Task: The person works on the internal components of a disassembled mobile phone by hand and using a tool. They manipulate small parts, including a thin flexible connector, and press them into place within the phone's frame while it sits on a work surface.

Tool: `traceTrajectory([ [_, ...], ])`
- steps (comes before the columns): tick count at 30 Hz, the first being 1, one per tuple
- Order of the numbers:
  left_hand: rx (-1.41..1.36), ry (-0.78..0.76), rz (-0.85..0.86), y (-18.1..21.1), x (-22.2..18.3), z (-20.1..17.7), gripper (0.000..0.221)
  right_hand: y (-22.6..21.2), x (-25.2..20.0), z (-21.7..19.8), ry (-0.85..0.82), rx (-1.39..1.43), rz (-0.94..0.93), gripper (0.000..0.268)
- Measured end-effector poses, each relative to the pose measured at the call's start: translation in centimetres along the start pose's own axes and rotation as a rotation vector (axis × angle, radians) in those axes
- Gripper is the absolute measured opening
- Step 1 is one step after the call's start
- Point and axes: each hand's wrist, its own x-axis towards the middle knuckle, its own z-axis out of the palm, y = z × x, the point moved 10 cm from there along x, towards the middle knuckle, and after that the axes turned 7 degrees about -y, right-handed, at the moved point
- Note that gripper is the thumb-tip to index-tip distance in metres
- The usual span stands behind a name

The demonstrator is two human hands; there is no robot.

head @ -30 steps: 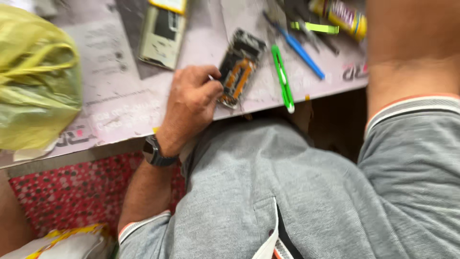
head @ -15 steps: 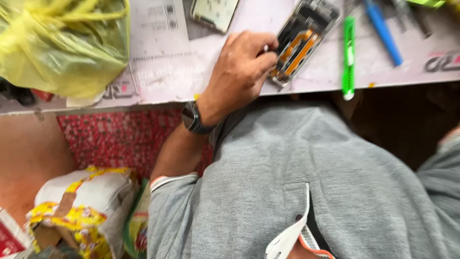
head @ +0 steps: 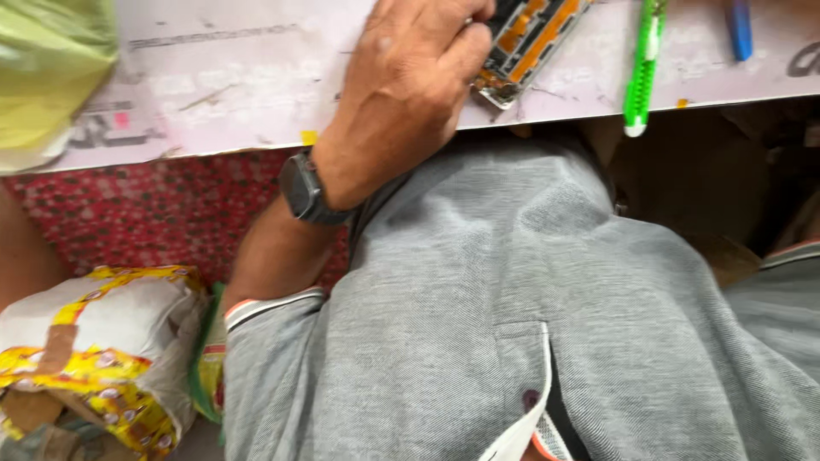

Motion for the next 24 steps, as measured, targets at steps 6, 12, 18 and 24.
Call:
traceTrajectory([
  [6,0.014,0.005,0.002,0.0,-0.2,-0.6,0.012,-3.6,-0.7,0.9,-0.023,-0.175,-0.22,0.012],
  [12,0.047,-0.036,-0.027,-0.1,-0.3,0.4,0.019,-3.6,-1.4,3.0,0.048,-0.269,-0.393,0.012],
  [18,0.057,-0.031,-0.027,-0.5,-0.9,0.4,0.034,-4.3,-0.7,3.5,0.045,-0.26,-0.38,0.017],
  [24,0.031,0.009,-0.102,-1.1,-1.1,-0.3,0.041,-5.1,-0.8,3.5,0.107,-0.141,-0.279,0.038],
])
